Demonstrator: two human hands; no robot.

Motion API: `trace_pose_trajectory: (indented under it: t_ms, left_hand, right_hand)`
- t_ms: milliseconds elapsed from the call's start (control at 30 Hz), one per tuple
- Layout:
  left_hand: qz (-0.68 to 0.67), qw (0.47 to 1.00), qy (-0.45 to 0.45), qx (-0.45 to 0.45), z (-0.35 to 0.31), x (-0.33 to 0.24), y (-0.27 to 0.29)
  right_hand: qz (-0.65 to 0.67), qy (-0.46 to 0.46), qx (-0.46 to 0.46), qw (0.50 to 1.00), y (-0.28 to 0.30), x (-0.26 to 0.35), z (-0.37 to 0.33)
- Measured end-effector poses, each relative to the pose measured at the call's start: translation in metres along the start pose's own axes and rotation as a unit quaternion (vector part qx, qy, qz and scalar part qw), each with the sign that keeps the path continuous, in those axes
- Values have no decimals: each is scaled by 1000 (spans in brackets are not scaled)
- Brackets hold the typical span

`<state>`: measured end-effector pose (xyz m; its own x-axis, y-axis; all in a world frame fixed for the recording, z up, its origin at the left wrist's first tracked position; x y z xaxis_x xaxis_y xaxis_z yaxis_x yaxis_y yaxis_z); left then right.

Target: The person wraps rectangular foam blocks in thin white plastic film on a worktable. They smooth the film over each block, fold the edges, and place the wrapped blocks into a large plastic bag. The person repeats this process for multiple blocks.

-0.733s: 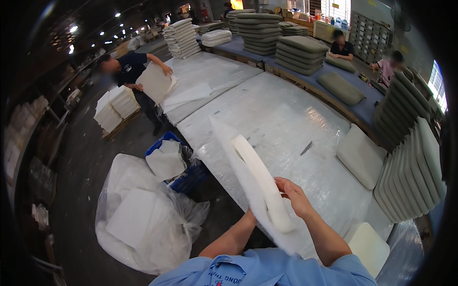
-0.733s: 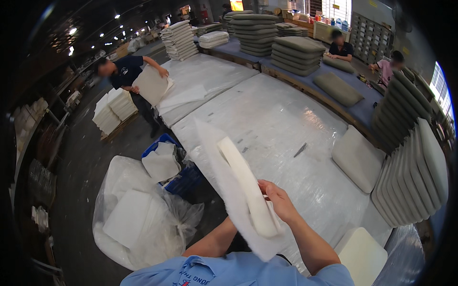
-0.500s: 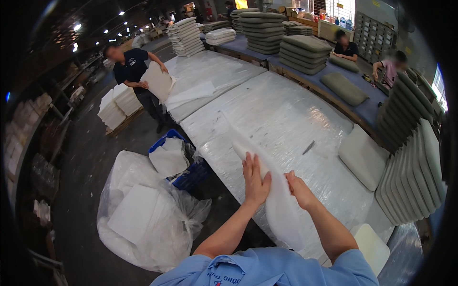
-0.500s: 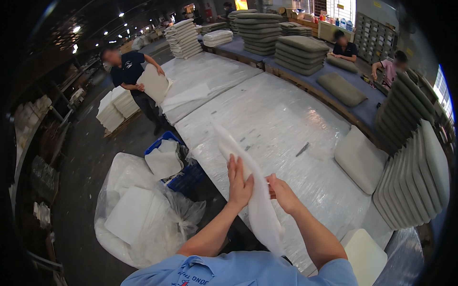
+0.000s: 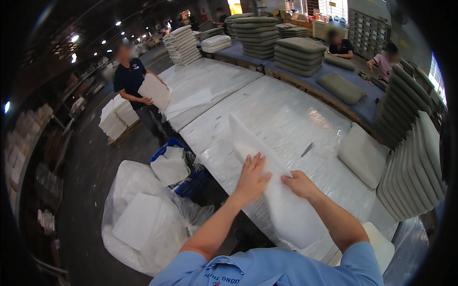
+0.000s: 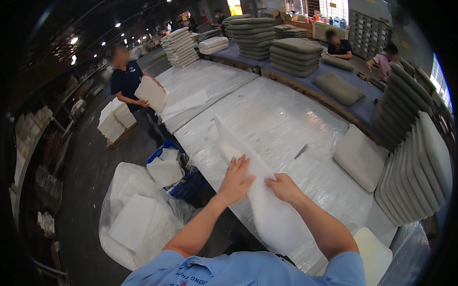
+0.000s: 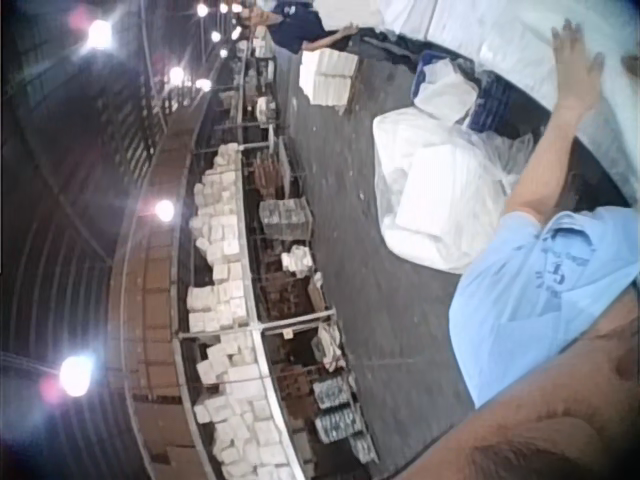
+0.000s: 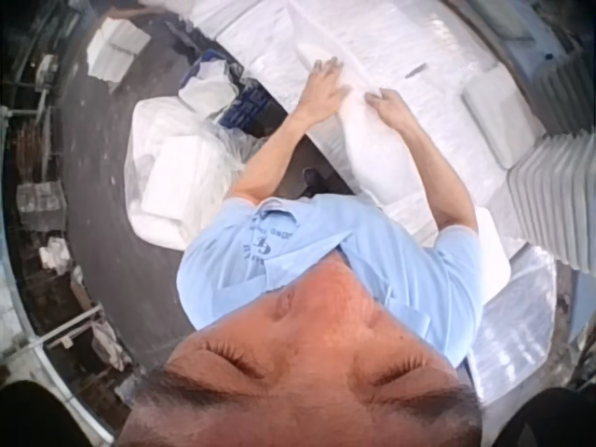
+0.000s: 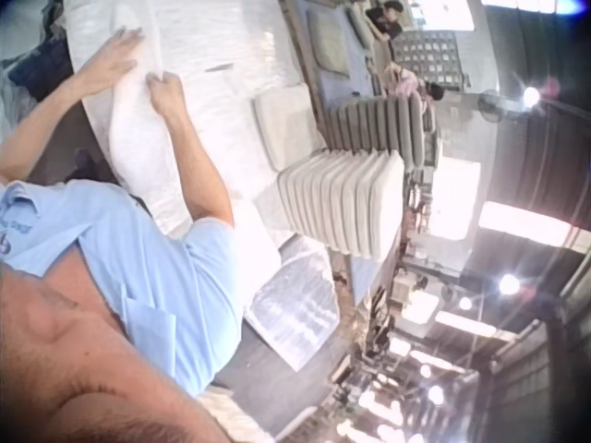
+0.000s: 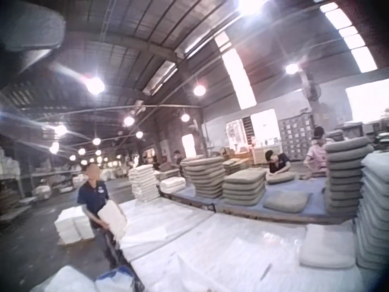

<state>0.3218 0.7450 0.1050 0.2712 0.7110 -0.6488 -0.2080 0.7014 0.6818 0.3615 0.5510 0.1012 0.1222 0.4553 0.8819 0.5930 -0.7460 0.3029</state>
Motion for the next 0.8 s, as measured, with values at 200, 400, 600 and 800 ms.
trace_pose_trajectory:
  t_ms: [200,400,600,800]
  left_hand:
    - [20,983,-15,-182,71,73,103]
    - [-289,916,243,133,116,129,102]
    - [-255,901,235,259,142,114,49]
    - [-183,942,189,207,155,105,30]
  right_hand:
    - [49,-1,17,999,-11,-13,-4]
    - [69,-16,14,997,-7,-9,-10]
    - [4,-43,2,999,2,-21,-7]
    - [75,-47,-6,996,6,-49,-4]
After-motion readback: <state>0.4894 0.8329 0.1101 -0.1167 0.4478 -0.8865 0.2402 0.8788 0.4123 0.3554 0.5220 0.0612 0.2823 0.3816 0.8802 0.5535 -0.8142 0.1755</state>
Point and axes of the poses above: each hand's wrist, its own z-axis towards the middle knuckle, its own y-axis out of the back of the hand, x = y × z, the point moved 5 cm from there along z, towards the middle knuckle, and after that the axes turned 8 degrees about -z, right-handed, at the moved point
